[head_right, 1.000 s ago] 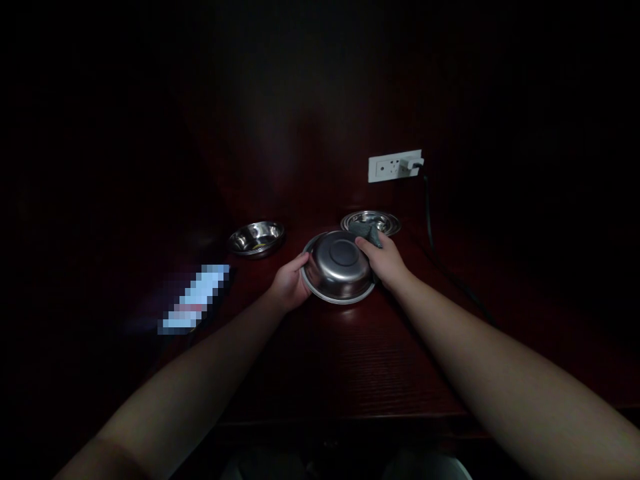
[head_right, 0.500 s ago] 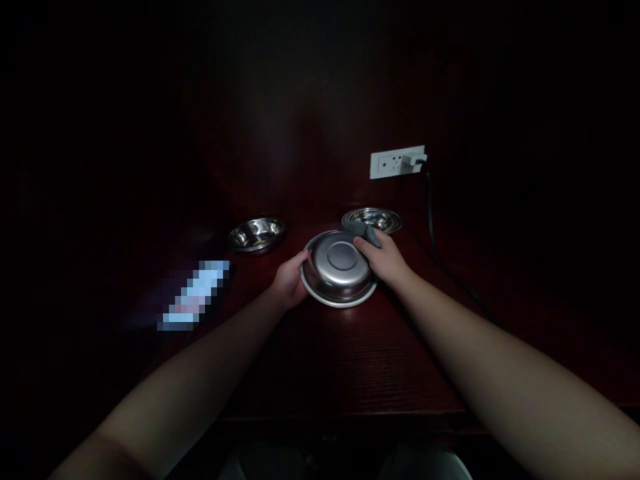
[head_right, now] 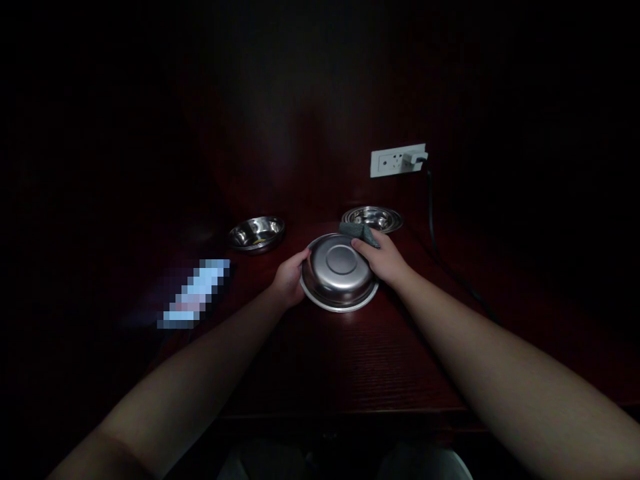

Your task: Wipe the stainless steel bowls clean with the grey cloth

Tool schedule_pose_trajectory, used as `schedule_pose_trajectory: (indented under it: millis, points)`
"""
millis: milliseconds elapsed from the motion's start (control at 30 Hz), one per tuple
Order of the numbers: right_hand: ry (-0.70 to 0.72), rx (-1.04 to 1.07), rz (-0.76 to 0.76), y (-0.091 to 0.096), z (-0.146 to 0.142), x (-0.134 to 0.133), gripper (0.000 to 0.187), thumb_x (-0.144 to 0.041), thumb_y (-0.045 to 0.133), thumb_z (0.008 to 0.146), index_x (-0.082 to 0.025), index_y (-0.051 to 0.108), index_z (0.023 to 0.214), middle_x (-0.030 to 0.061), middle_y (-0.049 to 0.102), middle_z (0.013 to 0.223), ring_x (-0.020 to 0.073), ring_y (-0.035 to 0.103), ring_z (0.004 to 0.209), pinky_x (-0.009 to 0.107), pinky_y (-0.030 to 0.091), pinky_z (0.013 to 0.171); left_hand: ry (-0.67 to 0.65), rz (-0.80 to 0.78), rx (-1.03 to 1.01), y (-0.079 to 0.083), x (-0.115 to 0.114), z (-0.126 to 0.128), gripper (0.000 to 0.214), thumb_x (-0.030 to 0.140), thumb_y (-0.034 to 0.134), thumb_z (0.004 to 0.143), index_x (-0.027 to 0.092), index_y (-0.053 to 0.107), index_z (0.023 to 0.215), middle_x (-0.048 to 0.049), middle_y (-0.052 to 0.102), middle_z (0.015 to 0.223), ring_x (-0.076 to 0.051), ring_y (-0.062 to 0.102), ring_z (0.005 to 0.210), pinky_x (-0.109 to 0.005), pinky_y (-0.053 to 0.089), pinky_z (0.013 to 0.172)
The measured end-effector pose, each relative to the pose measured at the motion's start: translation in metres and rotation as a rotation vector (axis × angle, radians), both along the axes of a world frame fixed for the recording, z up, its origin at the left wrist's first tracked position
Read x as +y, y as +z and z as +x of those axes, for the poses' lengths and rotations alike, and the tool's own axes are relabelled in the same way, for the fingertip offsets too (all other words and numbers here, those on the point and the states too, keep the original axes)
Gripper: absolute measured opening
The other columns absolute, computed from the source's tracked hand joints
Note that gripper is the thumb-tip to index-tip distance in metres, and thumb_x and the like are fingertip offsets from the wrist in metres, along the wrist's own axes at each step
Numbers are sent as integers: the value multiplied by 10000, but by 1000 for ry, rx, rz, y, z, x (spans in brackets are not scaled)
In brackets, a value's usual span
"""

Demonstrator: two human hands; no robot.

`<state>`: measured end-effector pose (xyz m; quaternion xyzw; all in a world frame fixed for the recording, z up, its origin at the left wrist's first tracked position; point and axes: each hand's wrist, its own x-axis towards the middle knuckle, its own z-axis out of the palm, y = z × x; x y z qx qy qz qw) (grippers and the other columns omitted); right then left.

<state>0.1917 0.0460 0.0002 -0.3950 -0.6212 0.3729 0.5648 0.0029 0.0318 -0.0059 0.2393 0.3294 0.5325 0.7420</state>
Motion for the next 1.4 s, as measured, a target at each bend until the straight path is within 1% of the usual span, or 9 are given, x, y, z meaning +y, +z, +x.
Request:
schedule_pose_trajectory:
  millis: [300, 433, 500, 633, 733, 833, 1033, 1233, 1400]
  points:
    - [1, 14, -19, 2, -2, -2, 275, -376, 648, 734, -211, 672, 952, 24, 706, 929, 211, 645, 823, 369, 489, 813, 15, -7, 6, 1, -1, 1, 205, 262, 506, 803, 131, 663, 815, -95, 698, 836, -221, 639, 924, -369, 457, 919]
    - [-9, -2, -16, 1, -1, -1, 274, -388, 646, 731, -207, 670, 935, 22, 705, 883, 216, 644, 807, 375, 494, 794, 18, -3, 5, 0, 0, 1, 203, 261, 515, 793, 125, 662, 826, -94, 691, 825, -219, 639, 899, -367, 462, 897]
    - [-16, -12, -15, 1, 0, 0, 276, -397, 647, 728, -204, 669, 923, 23, 704, 877, 219, 643, 800, 376, 496, 783, 54, 4, 31, -1, 1, 2, 191, 260, 525, 787, 127, 658, 819, -84, 684, 794, -207, 639, 858, -358, 465, 871]
    - [-4, -19, -4, 2, 0, -2, 280, -400, 642, 733, -207, 670, 934, 25, 702, 918, 216, 640, 816, 373, 491, 798, 176, 60, 139, -4, 4, 3, 138, 244, 557, 769, 141, 648, 782, -47, 669, 737, -169, 620, 741, -335, 463, 808]
    - [13, -33, -1, 4, 0, -4, 274, -392, 642, 734, -204, 669, 932, 29, 699, 924, 215, 634, 825, 383, 482, 822, 239, 105, 201, -3, 3, 2, 103, 233, 588, 746, 148, 642, 724, -28, 658, 690, -160, 607, 716, -322, 449, 796]
    - [16, -48, 3, 5, -1, -5, 277, -398, 650, 723, -199, 668, 914, 29, 696, 898, 222, 631, 830, 399, 478, 834, 235, 110, 231, -2, 2, 2, 108, 239, 603, 734, 150, 643, 689, -27, 654, 666, -170, 608, 724, -327, 439, 804]
    - [30, -43, 5, 5, -1, -4, 285, -408, 646, 725, -199, 666, 917, 28, 696, 899, 221, 633, 823, 396, 477, 829, 219, 132, 248, -3, 2, 2, 129, 259, 589, 745, 156, 658, 711, -31, 669, 691, -173, 611, 738, -330, 438, 808]
    - [15, -24, -32, 6, -3, -6, 244, -384, 656, 717, -202, 665, 878, 17, 692, 842, 210, 632, 774, 389, 480, 808, 255, 160, 269, -1, 0, 2, 118, 233, 581, 747, 159, 666, 711, -12, 668, 692, -151, 604, 736, -301, 436, 813]
    - [16, -22, -20, 5, -2, -5, 251, -383, 651, 724, -198, 664, 894, 25, 693, 873, 211, 628, 793, 405, 471, 832, 254, 158, 276, 0, 0, 2, 111, 243, 601, 732, 159, 669, 712, -19, 675, 710, -167, 610, 761, -318, 434, 822]
